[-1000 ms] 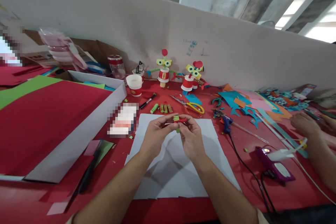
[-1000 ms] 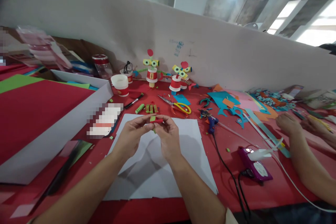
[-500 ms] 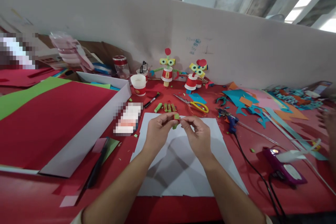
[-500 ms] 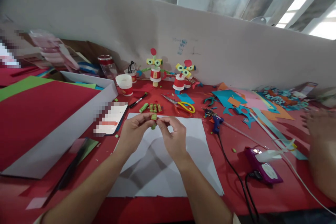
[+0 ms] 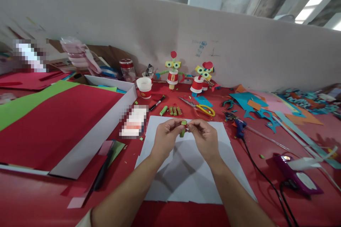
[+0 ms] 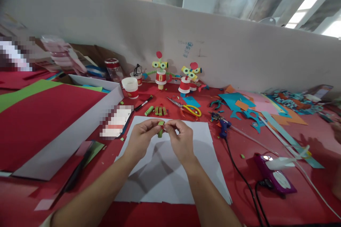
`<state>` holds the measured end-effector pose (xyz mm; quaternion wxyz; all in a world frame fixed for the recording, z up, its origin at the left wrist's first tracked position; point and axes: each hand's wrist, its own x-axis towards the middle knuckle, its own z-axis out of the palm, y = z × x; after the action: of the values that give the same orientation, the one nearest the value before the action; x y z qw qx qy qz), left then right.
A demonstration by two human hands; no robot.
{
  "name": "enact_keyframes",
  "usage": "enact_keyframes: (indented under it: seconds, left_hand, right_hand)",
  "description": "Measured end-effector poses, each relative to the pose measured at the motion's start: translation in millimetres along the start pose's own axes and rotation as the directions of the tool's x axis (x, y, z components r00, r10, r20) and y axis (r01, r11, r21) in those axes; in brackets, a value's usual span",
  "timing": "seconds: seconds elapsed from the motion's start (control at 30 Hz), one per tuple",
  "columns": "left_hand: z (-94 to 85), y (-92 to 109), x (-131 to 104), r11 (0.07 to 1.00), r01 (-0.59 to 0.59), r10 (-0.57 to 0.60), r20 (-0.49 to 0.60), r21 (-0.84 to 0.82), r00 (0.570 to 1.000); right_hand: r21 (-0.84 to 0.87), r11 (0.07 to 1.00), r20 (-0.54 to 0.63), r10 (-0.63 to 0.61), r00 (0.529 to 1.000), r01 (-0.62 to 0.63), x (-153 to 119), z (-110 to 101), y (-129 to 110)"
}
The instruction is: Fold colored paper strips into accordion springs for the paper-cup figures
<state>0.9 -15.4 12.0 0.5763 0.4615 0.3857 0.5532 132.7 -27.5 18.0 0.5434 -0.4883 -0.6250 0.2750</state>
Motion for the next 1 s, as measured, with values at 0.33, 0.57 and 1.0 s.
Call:
enact_keyframes:
  seconds: [0.33, 0.57, 1.0]
  left_hand:
    - [3.5, 1.8, -0.2, 0.992, 0.081, -0.086, -0.048, -0.093, 0.995]
    - [-0.3, 8.4, 2.4, 0.972, 0.19, -0.192, -0.004, -0.14, 0.981]
    - [-13.4, 7.2, 11.9, 0.907, 0.375, -0.351, 0.148, -0.189, 0.924]
  right_hand:
    - [-0.061, 0.997, -0.02, -0.048, 0.999, 0.046, -2.2, 1.7, 2.4]
    - [0.008, 0.999, 0.004, 0.037, 0.999, -0.037, 0.6, 2.4, 11.2]
    - [0.138, 0.988, 0.001, 0.063, 0.998, -0.063, 4.4, 0.4, 11.7]
